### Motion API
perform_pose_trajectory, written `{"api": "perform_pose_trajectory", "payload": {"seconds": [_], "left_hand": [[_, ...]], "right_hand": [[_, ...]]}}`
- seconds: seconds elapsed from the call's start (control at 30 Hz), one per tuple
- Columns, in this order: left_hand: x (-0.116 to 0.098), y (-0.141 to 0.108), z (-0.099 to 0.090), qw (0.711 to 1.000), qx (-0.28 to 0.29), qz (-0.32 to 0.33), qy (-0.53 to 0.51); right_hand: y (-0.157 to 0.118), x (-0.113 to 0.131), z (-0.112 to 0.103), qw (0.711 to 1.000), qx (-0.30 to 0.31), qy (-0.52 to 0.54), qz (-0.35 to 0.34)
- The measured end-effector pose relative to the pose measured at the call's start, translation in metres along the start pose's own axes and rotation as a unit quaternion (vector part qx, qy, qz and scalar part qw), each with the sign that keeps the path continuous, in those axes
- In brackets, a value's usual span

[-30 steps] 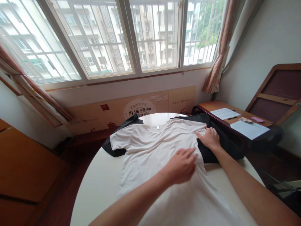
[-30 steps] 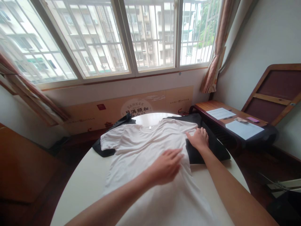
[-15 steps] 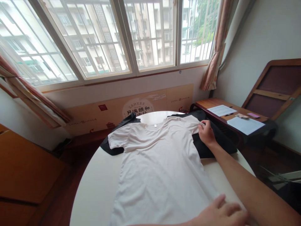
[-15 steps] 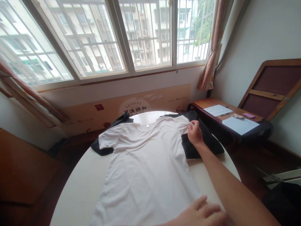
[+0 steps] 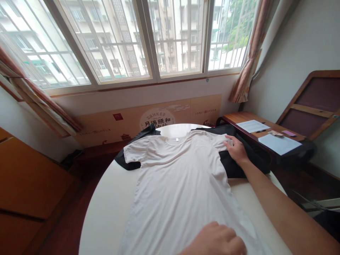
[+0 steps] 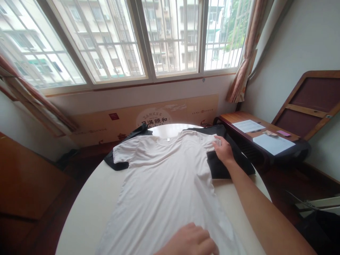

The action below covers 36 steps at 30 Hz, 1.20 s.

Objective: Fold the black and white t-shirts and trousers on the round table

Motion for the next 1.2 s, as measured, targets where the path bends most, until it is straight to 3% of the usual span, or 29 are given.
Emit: {"api": "perform_pose_trajectory", "payload": {"seconds": [0.07, 0.17, 0.3, 0.43, 0.57, 0.63, 0.73, 0.8, 0.9, 1.03, 1.2], "left_hand": [[0.038, -0.013, -0.025, 0.992, -0.009, -0.112, -0.066], [0.094, -0.042, -0.061, 0.953, -0.023, -0.278, -0.116], [0.147, -0.066, -0.08, 0.913, -0.041, -0.399, -0.076], [0.157, -0.07, -0.075, 0.906, -0.027, -0.423, -0.014], [0.169, -0.074, -0.075, 0.905, -0.049, -0.42, -0.053], [0.196, -0.075, -0.089, 0.897, -0.099, -0.425, -0.07], [0.26, -0.067, -0.127, 0.865, -0.163, -0.474, -0.009], [0.304, -0.053, -0.156, 0.843, -0.166, -0.509, 0.049], [0.353, -0.023, -0.185, 0.842, -0.12, -0.516, 0.105], [0.39, 0.006, -0.189, 0.846, -0.073, -0.52, 0.099], [0.417, 0.01, -0.181, 0.833, -0.026, -0.547, 0.074]], "right_hand": [[0.001, -0.002, -0.001, 1.0, -0.001, -0.006, 0.003], [0.005, -0.004, -0.001, 1.0, -0.005, 0.0, 0.006], [0.012, -0.01, -0.002, 1.0, -0.027, -0.002, 0.009], [0.018, -0.016, -0.001, 0.998, -0.022, -0.048, 0.026], [0.026, -0.02, 0.0, 0.993, 0.003, -0.107, 0.051], [0.032, -0.021, 0.0, 0.99, 0.027, -0.128, 0.055], [0.043, -0.017, 0.003, 0.982, 0.066, -0.167, 0.063], [0.052, -0.009, 0.009, 0.972, 0.079, -0.209, 0.066], [0.066, 0.012, 0.026, 0.958, 0.103, -0.265, 0.042], [0.08, 0.042, 0.067, 0.941, 0.193, -0.278, -0.026], [0.088, 0.058, 0.103, 0.915, 0.266, -0.299, -0.049]]}}
Point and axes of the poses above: each hand's wrist, its own y-axis towards the middle knuckle, its own z-axis out of the palm, x = y × z, the point moved 2 cm from there along y, towards the middle knuckle, and after that the axes turned 14 degrees about -z, right-handed, at the moved point
